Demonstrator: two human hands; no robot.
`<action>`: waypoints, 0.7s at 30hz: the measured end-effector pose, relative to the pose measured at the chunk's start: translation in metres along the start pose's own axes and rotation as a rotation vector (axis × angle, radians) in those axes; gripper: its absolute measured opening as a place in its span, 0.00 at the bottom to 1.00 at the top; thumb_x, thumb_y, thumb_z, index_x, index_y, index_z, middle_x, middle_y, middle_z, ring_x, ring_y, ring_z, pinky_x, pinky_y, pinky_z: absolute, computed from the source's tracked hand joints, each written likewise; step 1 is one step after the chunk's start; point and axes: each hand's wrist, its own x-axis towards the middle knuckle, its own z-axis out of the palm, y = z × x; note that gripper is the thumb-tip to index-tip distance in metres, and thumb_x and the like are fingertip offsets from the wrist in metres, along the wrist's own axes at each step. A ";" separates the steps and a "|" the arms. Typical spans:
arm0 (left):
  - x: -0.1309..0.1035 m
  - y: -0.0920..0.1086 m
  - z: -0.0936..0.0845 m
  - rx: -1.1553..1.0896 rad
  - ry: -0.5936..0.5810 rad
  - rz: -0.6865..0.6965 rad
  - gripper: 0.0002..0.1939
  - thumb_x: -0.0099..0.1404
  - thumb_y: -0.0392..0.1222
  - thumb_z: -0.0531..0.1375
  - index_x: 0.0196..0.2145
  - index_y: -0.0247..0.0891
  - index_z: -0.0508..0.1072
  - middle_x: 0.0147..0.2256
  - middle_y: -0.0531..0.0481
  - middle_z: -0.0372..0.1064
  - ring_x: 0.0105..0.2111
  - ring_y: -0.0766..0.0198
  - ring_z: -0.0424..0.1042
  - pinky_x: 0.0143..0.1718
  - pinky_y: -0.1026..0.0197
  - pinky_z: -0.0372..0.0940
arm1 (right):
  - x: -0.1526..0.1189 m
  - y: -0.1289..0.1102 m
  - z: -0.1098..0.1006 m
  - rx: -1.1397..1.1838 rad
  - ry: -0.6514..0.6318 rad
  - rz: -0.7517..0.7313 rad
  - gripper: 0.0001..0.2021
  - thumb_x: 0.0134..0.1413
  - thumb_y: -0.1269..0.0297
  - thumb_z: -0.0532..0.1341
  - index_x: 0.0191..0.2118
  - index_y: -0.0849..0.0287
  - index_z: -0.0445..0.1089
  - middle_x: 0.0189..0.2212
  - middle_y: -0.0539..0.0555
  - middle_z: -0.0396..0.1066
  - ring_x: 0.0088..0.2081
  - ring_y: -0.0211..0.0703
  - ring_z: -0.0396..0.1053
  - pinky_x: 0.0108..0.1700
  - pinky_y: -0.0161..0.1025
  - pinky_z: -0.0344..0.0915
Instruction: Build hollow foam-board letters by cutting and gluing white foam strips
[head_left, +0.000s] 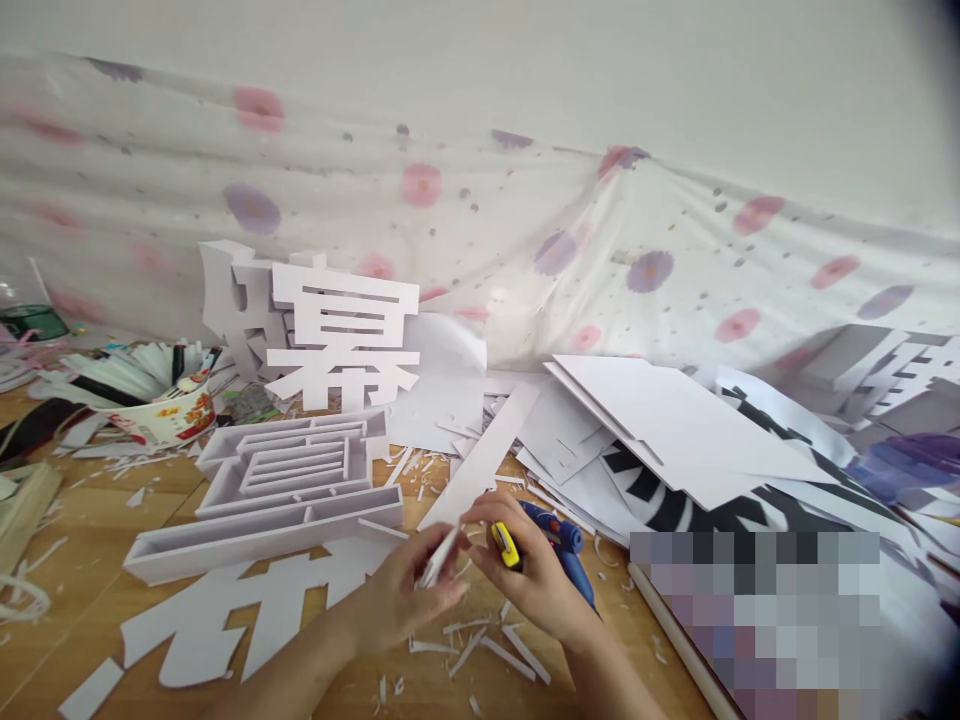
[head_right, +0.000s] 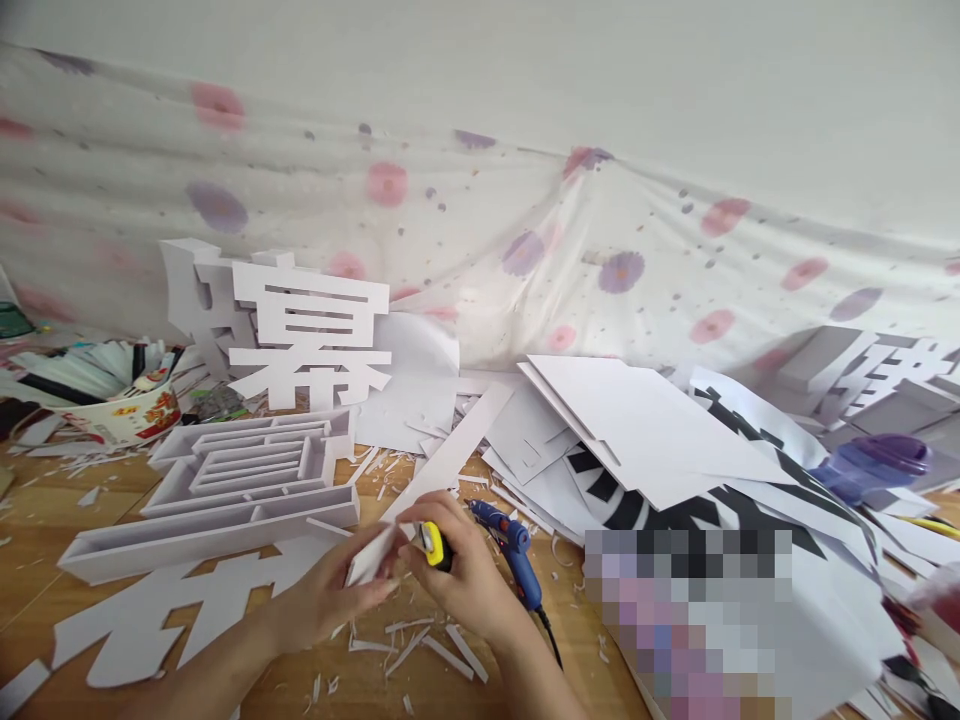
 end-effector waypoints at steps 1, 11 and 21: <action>0.000 -0.001 0.001 0.047 0.107 0.008 0.11 0.59 0.46 0.56 0.39 0.41 0.65 0.28 0.54 0.62 0.27 0.66 0.63 0.29 0.63 0.63 | 0.000 0.000 0.001 -0.057 0.028 0.000 0.09 0.53 0.69 0.57 0.41 0.55 0.64 0.39 0.54 0.65 0.40 0.42 0.65 0.42 0.38 0.61; 0.000 -0.003 0.007 0.228 0.366 0.143 0.13 0.54 0.35 0.57 0.38 0.42 0.60 0.31 0.54 0.60 0.30 0.64 0.63 0.31 0.62 0.62 | -0.005 -0.012 0.008 -0.438 -0.168 -0.104 0.13 0.38 0.73 0.55 0.35 0.55 0.67 0.27 0.50 0.68 0.29 0.41 0.65 0.32 0.35 0.53; 0.005 -0.011 0.001 0.363 0.314 0.185 0.17 0.52 0.35 0.59 0.39 0.41 0.58 0.34 0.51 0.60 0.34 0.60 0.64 0.34 0.58 0.62 | -0.005 -0.010 0.006 -0.545 -0.225 -0.096 0.17 0.38 0.72 0.58 0.39 0.53 0.68 0.29 0.49 0.69 0.32 0.41 0.66 0.32 0.36 0.52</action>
